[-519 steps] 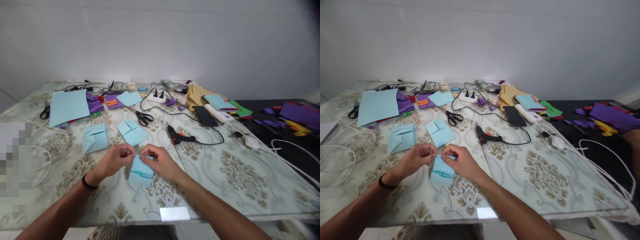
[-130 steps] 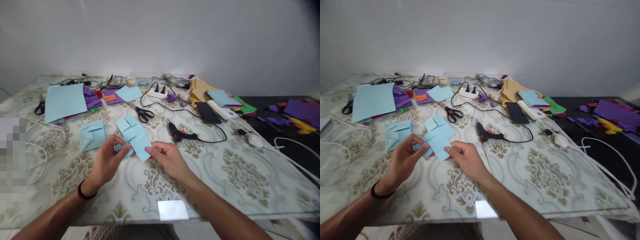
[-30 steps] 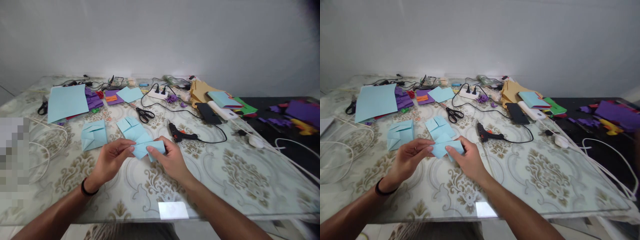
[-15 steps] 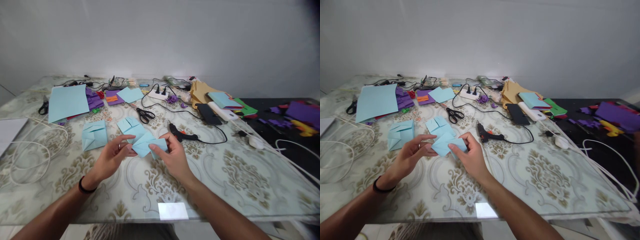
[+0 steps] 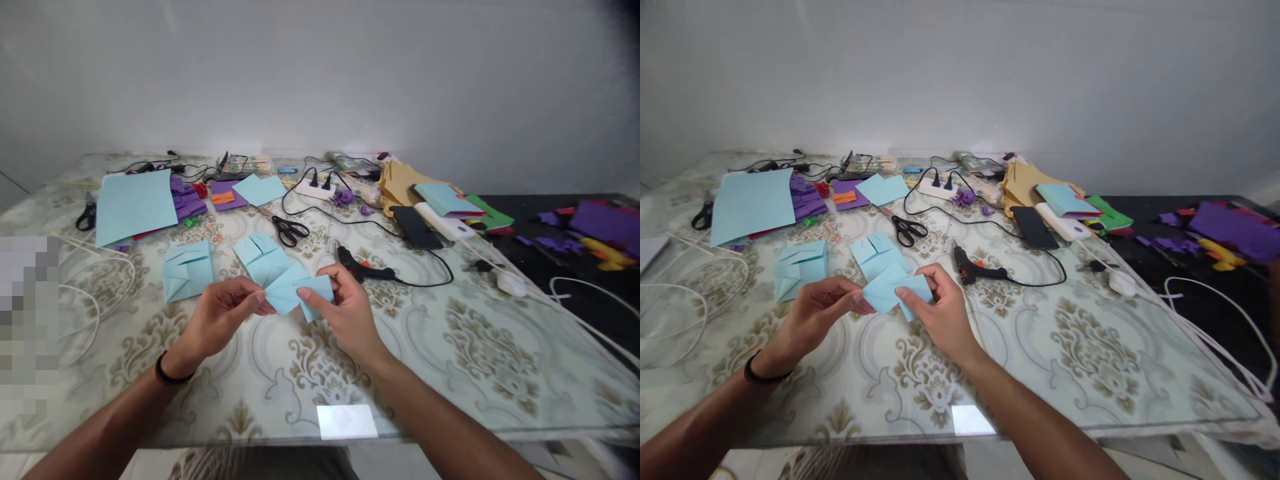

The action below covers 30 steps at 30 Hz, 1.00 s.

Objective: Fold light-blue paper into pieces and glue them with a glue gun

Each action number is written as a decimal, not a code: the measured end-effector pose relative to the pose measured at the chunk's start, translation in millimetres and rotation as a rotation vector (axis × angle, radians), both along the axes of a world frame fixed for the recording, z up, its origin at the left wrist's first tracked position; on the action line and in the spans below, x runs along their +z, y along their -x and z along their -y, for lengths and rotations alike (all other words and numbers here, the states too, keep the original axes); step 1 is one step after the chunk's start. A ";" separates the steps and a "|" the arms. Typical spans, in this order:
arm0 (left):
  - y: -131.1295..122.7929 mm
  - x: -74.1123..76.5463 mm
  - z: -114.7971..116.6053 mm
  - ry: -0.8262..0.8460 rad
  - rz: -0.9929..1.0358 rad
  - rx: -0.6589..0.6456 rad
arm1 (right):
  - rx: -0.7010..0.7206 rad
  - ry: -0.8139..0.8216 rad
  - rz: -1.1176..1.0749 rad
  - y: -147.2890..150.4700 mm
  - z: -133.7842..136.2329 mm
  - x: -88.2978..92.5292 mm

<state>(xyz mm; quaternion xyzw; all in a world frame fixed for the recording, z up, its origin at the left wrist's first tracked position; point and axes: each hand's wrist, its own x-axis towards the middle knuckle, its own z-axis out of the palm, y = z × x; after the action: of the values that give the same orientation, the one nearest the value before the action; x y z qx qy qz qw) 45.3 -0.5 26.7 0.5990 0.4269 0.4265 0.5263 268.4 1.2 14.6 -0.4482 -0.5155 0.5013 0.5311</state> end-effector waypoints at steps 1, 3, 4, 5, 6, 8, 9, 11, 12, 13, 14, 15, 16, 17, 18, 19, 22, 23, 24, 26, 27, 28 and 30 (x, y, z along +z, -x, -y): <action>0.3 -0.5 -0.1 -0.005 -0.004 -0.012 | 0.010 0.005 -0.020 0.2 -0.4 -0.2; 0.8 -2.3 -0.4 -0.009 -0.014 -0.038 | 0.035 0.028 -0.048 -0.2 -1.2 -0.8; 0.9 -3.5 -0.5 -0.010 -0.011 -0.046 | 0.048 0.044 -0.058 -0.6 -1.5 -1.1; 0.8 -4.7 -0.4 -0.012 -0.006 -0.048 | 0.058 0.059 -0.066 -1.0 -1.7 -1.3; 0.6 -6.0 -0.1 -0.021 0.002 -0.042 | 0.069 0.072 -0.073 -1.3 -1.8 -1.6; 0.0 -8.1 1.0 -0.051 0.016 -0.021 | 0.090 0.084 -0.086 -1.4 -1.5 -1.8; -0.2 -8.9 1.6 -0.071 0.017 -0.005 | 0.098 0.083 -0.086 -1.1 -1.3 -1.8; -0.3 -9.9 2.6 -0.107 -0.001 0.023 | 0.103 0.072 -0.075 -0.2 -0.8 -1.8; -0.1 -10.2 2.8 -0.120 -0.019 0.033 | 0.103 0.069 -0.067 0.3 -0.6 -2.0; 0.2 -10.2 2.9 -0.127 -0.041 0.040 | 0.103 0.067 -0.060 0.7 -0.4 -2.2; 0.6 -10.1 2.9 -0.133 -0.065 0.047 | 0.101 0.066 -0.053 1.0 -0.3 -2.6; 0.9 -9.7 2.8 -0.134 -0.083 0.052 | 0.100 0.064 -0.049 1.1 -0.3 -3.0; 1.0 -9.0 2.7 -0.129 -0.092 0.057 | 0.096 0.061 -0.047 1.2 -0.3 -3.5; 1.0 -8.1 2.7 -0.124 -0.096 0.063 | 0.092 0.059 -0.045 1.1 -0.3 -3.9; 0.7 -7.0 2.8 -0.117 -0.098 0.068 | 0.088 0.055 -0.043 1.1 -0.4 -4.2; 0.3 -5.8 3.0 -0.110 -0.098 0.071 | 0.084 0.052 -0.042 1.0 -0.5 -4.4; -1.5 -2.6 4.1 -0.085 -0.093 0.084 | 0.082 0.056 -0.040 1.4 -0.7 -4.1; -1.9 -2.1 4.4 -0.070 -0.084 0.088 | 0.083 0.059 -0.040 1.7 -0.7 -3.8; -2.1 -2.0 4.5 -0.054 -0.069 0.088 | 0.083 0.062 -0.040 1.9 -0.7 -3.5; -1.9 -2.9 4.0 -0.023 -0.028 0.079 | 0.083 0.067 -0.032 2.3 -0.7 -3.1; -1.5 -3.9 3.3 -0.005 -0.002 0.067 | 0.080 0.067 -0.024 2.4 -0.6 -3.1; -1.1 -4.9 2.3 0.016 0.024 0.053 | 0.079 0.067 -0.014 2.4 -0.4 -3.1; -0.7 -6.6 0.2 0.068 0.046 0.025 | 0.088 0.066 0.002 2.3 0.4 -3.5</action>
<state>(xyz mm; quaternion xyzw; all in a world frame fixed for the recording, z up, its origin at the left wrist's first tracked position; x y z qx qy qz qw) 46.0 -0.7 20.0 0.5657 0.4363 0.4318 0.5506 266.0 0.8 11.1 -0.4429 -0.5185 0.5406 0.4928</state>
